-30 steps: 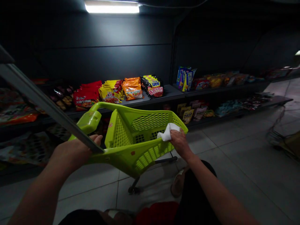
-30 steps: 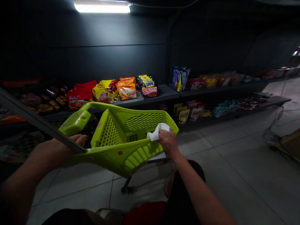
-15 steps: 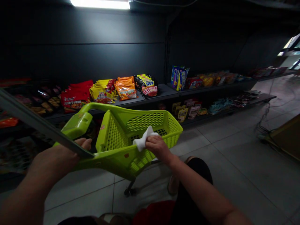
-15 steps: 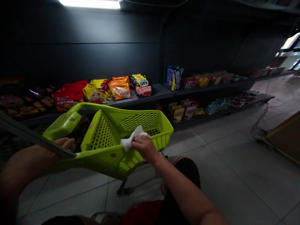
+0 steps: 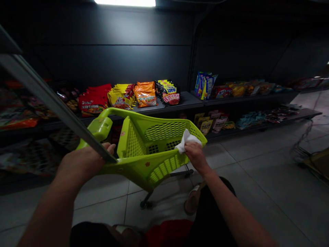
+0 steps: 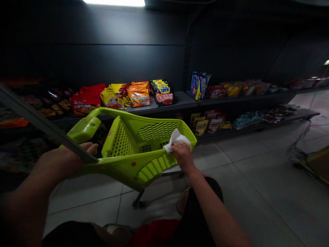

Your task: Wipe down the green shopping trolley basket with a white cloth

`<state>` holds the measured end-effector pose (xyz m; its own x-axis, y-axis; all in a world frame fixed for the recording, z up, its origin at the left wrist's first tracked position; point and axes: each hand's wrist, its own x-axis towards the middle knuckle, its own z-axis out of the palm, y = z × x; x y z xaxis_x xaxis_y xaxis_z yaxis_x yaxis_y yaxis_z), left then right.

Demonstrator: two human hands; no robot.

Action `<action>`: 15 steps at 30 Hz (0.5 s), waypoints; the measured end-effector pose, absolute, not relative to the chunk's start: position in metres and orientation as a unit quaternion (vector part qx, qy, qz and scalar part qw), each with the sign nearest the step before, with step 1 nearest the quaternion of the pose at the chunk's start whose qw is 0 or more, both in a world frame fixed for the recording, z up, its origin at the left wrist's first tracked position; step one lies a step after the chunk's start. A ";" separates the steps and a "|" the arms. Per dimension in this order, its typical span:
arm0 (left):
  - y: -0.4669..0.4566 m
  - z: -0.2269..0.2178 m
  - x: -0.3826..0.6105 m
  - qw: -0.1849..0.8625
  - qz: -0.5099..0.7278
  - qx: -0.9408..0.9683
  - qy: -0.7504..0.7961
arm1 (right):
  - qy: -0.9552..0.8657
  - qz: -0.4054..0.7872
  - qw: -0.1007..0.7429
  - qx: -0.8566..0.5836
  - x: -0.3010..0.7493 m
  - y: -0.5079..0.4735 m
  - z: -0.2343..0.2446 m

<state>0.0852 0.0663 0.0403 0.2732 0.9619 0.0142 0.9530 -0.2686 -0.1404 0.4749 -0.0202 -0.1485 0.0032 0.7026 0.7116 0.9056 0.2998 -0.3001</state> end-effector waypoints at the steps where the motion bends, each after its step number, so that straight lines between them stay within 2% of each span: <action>1: 0.064 0.043 0.087 0.061 0.043 -0.797 -0.600 | -0.694 -0.118 0.432 -0.563 0.452 -0.016 -0.146; 5: 0.061 0.047 0.092 0.067 0.048 -0.793 -0.604 | -0.655 -0.052 0.569 -0.496 0.363 -0.013 -0.118; 7: 0.061 0.046 0.093 0.085 0.053 -0.788 -0.608 | -0.662 -0.006 0.605 -0.442 0.321 -0.016 -0.098; 9: 0.061 0.044 0.094 0.094 0.066 -0.786 -0.608 | -0.695 0.001 0.599 -0.398 0.284 -0.016 -0.083; 11: 0.060 0.043 0.095 0.093 0.076 -0.787 -0.605 | -0.729 -0.051 0.570 -0.375 0.256 -0.011 -0.087; 13: 0.058 0.044 0.098 0.091 0.067 -0.787 -0.606 | -0.756 -0.118 0.531 -0.365 0.247 -0.004 -0.113; 15: 0.055 0.044 0.102 0.089 0.047 -0.785 -0.612 | -0.779 -0.131 0.475 -0.387 0.254 -0.001 -0.152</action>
<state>0.1015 0.0553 0.0443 0.2474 0.9683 0.0345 0.9514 -0.2360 -0.1979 0.2537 -0.0014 -0.1516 -0.2484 0.4782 0.8424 0.7279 0.6660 -0.1634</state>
